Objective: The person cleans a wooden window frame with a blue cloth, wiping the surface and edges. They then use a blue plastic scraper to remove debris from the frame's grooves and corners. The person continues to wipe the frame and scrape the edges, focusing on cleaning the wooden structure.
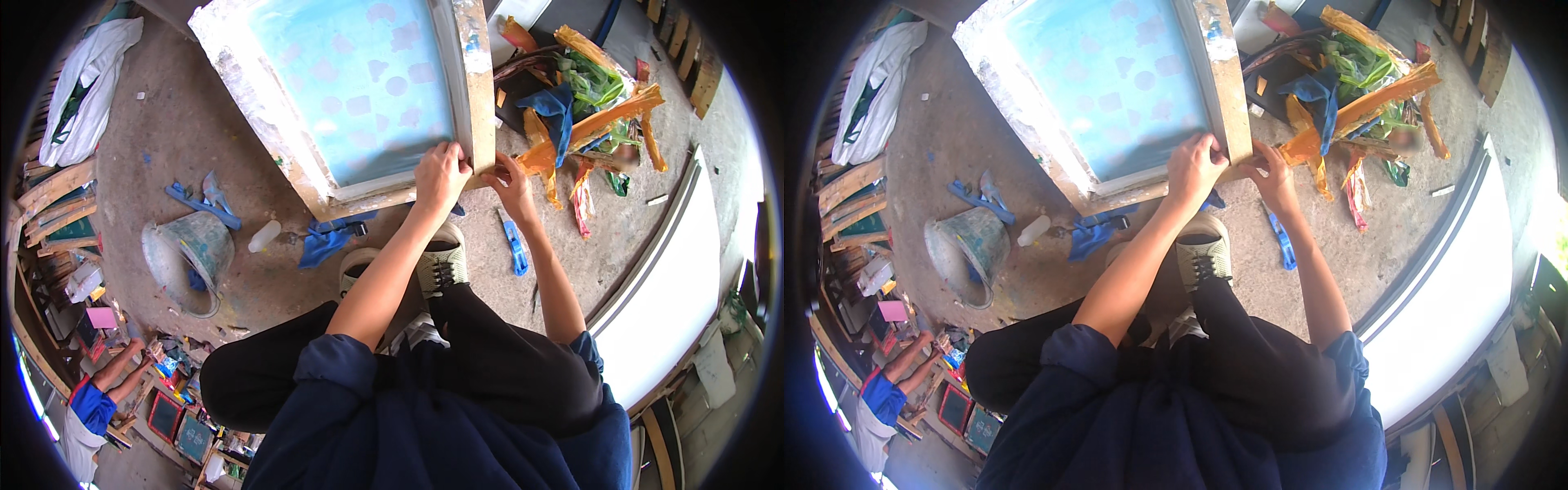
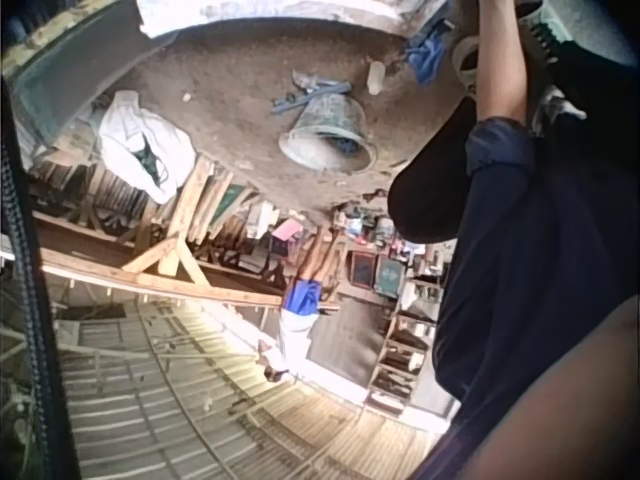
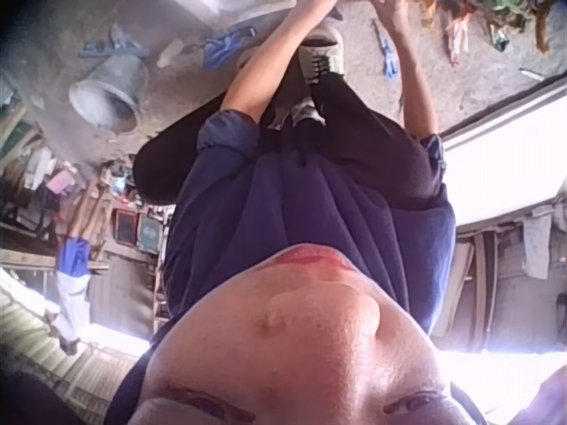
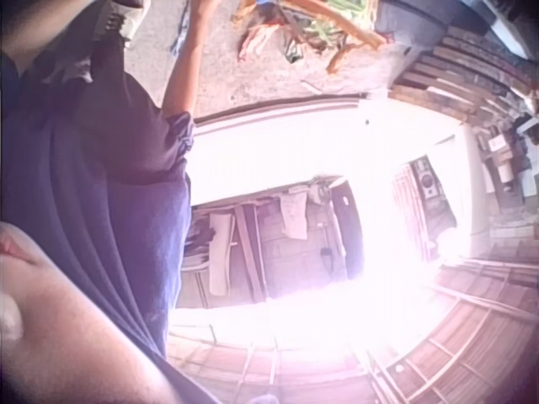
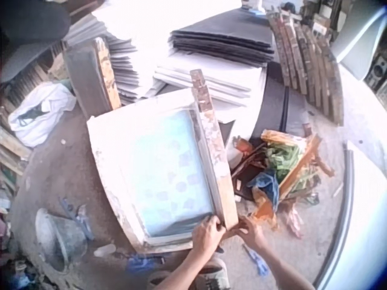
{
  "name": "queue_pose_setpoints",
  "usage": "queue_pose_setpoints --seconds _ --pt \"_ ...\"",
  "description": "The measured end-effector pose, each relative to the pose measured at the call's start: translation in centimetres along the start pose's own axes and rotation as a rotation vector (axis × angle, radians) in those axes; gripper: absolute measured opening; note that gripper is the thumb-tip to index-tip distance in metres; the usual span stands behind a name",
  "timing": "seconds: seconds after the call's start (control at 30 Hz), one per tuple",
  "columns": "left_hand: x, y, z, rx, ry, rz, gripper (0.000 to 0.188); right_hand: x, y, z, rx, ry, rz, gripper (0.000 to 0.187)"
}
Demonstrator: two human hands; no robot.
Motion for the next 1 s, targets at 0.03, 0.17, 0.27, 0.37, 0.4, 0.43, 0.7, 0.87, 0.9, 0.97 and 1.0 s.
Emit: queue_pose_setpoints --seconds 0.03,0.17,0.27,0.37,0.4,0.43,0.7,0.87,0.9,0.97,1.0 --pt "0.1 0.0 0.1 0.007 0.009 0.003 0.014 0.0 0.0 0.0 -0.010 0.000 0.000 0.048" --pt "0.4 0.2 0.8 -0.057 -0.039 -0.052 0.021 0.1 0.0 0.2 -0.002 -0.009 0.009 0.049" --pt "0.5 0.3 0.5 -0.074 -0.036 -0.045 0.022 0.0 0.0 0.2 0.004 -0.007 0.011 0.049" --pt "0.7 0.2 0.4 -0.069 -0.011 -0.069 0.023 0.0 0.0 -0.3 0.003 -0.011 0.007 0.049" --pt "0.7 0.1 0.6 -0.056 -0.020 -0.083 0.023 0.1 0.1 -0.3 -0.009 -0.008 0.005 0.049" --pt "0.6 -0.1 0.7 -0.042 -0.030 -0.097 0.023 0.1 0.1 -0.3 -0.021 -0.005 0.003 0.049" --pt "-0.7 -0.9 1.0 0.162 -0.194 -0.105 0.025 0.0 0.0 -0.3 -0.008 0.015 0.028 0.048" --pt "-0.8 0.6 0.7 0.039 -0.085 0.108 0.017 0.2 0.0 -0.4 0.015 0.042 0.041 0.047" --pt "-0.8 0.8 0.6 0.024 -0.053 0.133 0.016 0.1 0.1 -0.5 0.017 0.050 0.047 0.046" --pt "-0.8 1.3 0.5 -0.005 0.011 0.185 0.016 0.1 0.3 -0.6 0.007 0.068 0.037 0.046" --pt "-0.7 1.4 0.5 -0.013 0.010 0.196 0.016 0.1 0.3 -0.7 -0.004 0.075 0.024 0.046"
Point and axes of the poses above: each hand's wrist, its own y-axis away from the middle knuckle, its own x-axis out of the back of the hand, z = x × y, the point moved 4 cm from there along -y, towards the middle knuckle, and after that the axes turned 15 degrees about y, right-handed, at the moved point
